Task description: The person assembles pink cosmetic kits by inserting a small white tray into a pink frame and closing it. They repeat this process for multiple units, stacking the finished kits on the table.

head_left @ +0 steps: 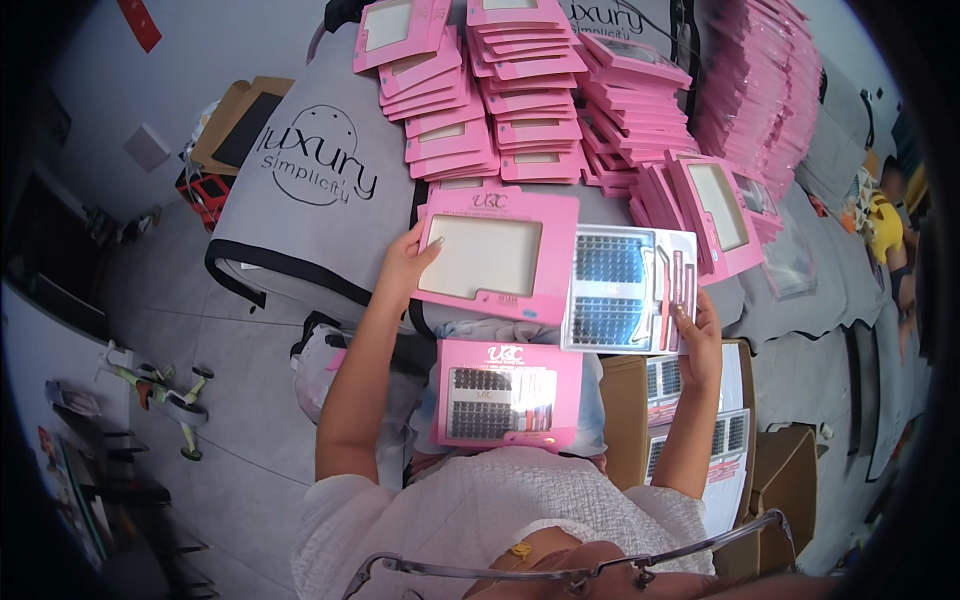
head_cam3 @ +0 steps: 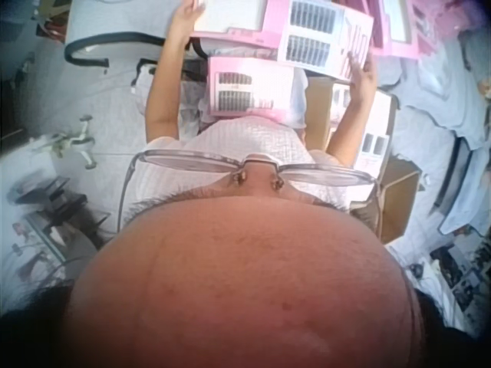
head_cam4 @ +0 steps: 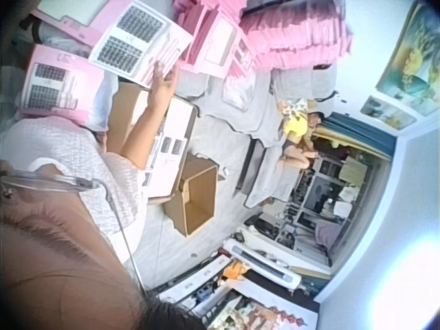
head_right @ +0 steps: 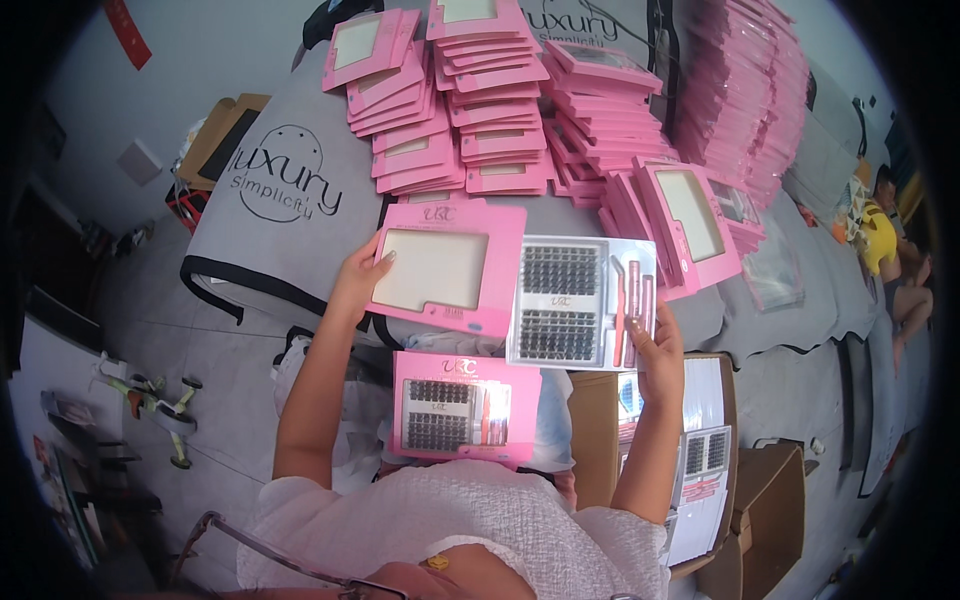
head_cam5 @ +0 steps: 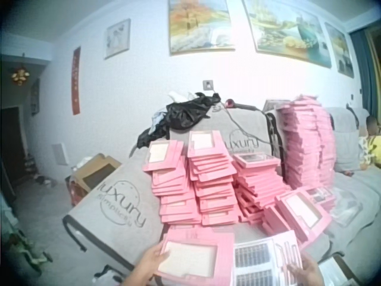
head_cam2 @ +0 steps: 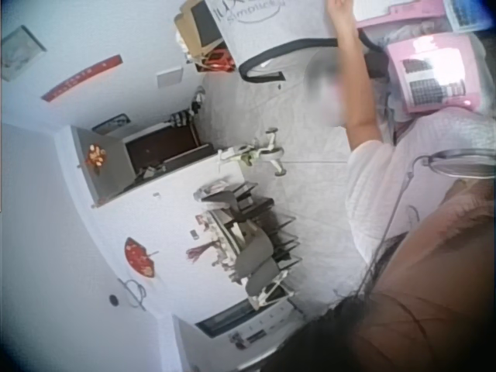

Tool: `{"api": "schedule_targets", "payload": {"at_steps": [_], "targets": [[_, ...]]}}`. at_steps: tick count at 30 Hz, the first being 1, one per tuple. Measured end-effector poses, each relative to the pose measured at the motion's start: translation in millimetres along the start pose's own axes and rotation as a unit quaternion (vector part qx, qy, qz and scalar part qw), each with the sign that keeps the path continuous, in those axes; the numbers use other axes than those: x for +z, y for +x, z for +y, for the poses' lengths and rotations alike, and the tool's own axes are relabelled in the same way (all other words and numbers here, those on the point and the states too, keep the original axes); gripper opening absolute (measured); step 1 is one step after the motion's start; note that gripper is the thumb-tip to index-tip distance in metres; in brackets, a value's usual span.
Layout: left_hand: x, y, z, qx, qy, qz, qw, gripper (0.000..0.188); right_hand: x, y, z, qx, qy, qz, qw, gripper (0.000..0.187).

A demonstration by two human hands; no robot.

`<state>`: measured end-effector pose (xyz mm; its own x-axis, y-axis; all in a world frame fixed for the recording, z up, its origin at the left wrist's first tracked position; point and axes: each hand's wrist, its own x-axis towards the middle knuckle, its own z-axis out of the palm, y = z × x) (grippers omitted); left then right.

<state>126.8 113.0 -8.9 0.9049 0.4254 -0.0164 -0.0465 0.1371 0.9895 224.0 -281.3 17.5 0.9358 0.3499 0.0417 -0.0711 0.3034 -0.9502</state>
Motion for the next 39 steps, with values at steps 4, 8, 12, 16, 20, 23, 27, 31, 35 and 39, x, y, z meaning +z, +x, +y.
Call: {"api": "schedule_targets", "payload": {"at_steps": [4,8,12,16,20,23,27,31,35,39], "targets": [[5.8,-28.9,5.4,-0.016,0.026,-0.030,0.999,0.054,8.1,-3.2,5.9,0.007,0.008,-0.018,1.000,0.047],[17.9,-66.9,11.7,0.015,-0.001,-0.044,0.999,0.061,27.4,-11.6,11.9,0.004,0.025,-0.020,0.999,0.054],[32.9,-110.5,2.2,0.051,-0.022,0.000,0.998,0.060,61.4,-31.5,39.1,0.045,-0.024,-0.029,0.998,0.050],[39.0,-149.8,-13.6,0.068,0.001,0.039,0.997,0.058,65.2,-44.9,64.5,0.013,-0.158,-0.150,0.976,0.040],[36.3,-187.5,-37.5,0.053,0.040,0.076,0.995,0.060,83.7,-65.6,67.5,0.031,-0.076,-0.168,0.982,0.037],[36.4,-208.1,-54.7,0.030,0.107,0.093,0.989,0.060,77.8,-75.8,62.8,-0.152,-0.361,-0.232,0.890,0.039],[3.0,-217.7,-92.1,0.033,0.459,0.092,0.883,0.058,72.3,-96.1,68.8,-0.183,-0.530,-0.208,0.801,0.043],[-10.8,-177.1,-86.0,0.129,0.473,0.183,0.852,0.049,20.4,-102.5,92.6,-0.156,-0.520,0.014,0.840,0.045],[-38.6,-96.6,-86.5,0.078,0.268,0.121,0.953,0.043,-148.3,-100.7,165.5,-0.012,-0.554,0.191,0.810,0.030],[-50.7,-11.2,-113.9,0.020,0.361,0.198,0.911,0.053,-248.0,-82.6,221.2,0.005,-0.674,0.172,0.718,0.034]]}}
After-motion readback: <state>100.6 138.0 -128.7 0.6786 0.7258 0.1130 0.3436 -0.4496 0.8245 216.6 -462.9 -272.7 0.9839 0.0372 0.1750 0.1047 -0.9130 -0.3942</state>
